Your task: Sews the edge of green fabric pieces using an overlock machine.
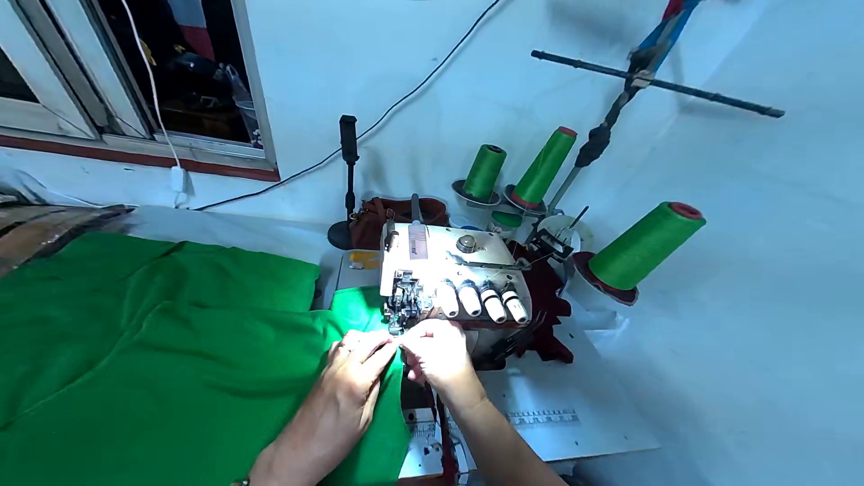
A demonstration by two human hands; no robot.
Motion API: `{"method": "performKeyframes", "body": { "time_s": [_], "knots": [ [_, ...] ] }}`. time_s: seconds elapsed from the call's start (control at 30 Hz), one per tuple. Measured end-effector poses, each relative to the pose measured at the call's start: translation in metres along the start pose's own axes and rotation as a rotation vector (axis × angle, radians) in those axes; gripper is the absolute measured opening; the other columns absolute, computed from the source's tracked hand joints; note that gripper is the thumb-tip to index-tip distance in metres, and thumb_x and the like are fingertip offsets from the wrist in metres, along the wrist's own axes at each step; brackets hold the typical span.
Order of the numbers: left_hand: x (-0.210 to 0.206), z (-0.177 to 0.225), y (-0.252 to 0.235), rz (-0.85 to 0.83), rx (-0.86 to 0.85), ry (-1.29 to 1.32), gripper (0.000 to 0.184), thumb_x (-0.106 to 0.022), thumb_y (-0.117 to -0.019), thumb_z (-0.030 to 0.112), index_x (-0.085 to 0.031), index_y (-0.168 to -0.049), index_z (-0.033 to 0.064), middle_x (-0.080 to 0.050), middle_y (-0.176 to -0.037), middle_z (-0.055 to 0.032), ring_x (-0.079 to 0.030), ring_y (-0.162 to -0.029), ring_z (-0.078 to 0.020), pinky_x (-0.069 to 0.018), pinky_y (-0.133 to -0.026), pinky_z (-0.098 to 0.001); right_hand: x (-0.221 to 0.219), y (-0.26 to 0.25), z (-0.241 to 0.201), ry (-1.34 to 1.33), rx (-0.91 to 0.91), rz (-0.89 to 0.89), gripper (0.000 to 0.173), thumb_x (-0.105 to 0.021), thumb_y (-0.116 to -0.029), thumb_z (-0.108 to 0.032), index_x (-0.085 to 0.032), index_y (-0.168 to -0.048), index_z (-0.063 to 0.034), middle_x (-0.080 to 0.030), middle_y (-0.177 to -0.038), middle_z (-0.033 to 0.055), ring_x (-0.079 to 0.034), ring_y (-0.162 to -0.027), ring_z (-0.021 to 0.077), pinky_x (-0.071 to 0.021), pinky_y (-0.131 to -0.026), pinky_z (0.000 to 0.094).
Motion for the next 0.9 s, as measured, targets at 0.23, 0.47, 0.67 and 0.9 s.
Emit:
{"method": "performKeyframes", "body": {
  "time_s": [0.23,0.47,0.67,0.9],
  "knots": [
    [-0.002,0.004,0.001,-0.012,-0.027,-0.077,0.039,-0.047,-0.0922,0.013,-0.075,-0.119,0.0106,-0.07,-0.121,-0.0057,-0.065,-0.114,-0.026,-0.0522,-0.096,-0.0442,0.001,0.012,0.024,0.079,0.353,0.258,0.007,-0.068,-0.096,-0.013,-0.071,-0.095,-0.0063,-0.063,-0.076,0.0013,-0.06,-0.065,0.0076,-0.0521,-0.064,0.0254],
    [-0.001,0.004,-0.001,-0.036,-0.012,-0.075,0.041,-0.046,-0.091,0.011,-0.074,-0.121,0.0111,-0.07,-0.12,-0.0047,-0.064,-0.114,-0.0272,-0.0521,-0.096,-0.0467,0.029,0.023,0.059,0.035,0.14,-0.031,0.018,-0.067,-0.0952,-0.02,-0.068,-0.098,-0.0029,-0.061,-0.079,0.0007,-0.058,-0.069,0.0066,-0.0497,-0.067,0.0254],
    [-0.001,0.004,-0.002,-0.022,-0.014,-0.061,0.041,-0.046,-0.0903,0.01,-0.075,-0.119,0.0113,-0.07,-0.118,-0.006,-0.065,-0.112,-0.0269,-0.0527,-0.093,-0.0471,0.077,0.04,0.019,-0.293,0.473,0.217,0.015,-0.056,-0.0968,-0.002,-0.069,-0.101,-0.0071,-0.067,-0.082,0.0008,-0.063,-0.073,0.0065,-0.0522,-0.067,0.0213],
    [-0.001,0.006,0.0,-0.027,0.001,-0.089,0.041,-0.046,-0.0898,0.009,-0.075,-0.119,0.009,-0.07,-0.118,-0.008,-0.065,-0.112,-0.0292,-0.0528,-0.093,-0.0483,0.012,0.064,0.039,0.407,0.763,0.6,0.016,-0.063,-0.091,-0.013,-0.077,-0.094,-0.0073,-0.069,-0.098,0.0071,-0.066,-0.097,0.0222,-0.056,-0.085,0.0386]
  ]
}}
Point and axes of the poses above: each hand's wrist, its own y-axis away from the middle knuckle, its own x-axis out of the back of the hand, z = x × y, the point moved 4 cm from there along -y, towards the middle knuckle
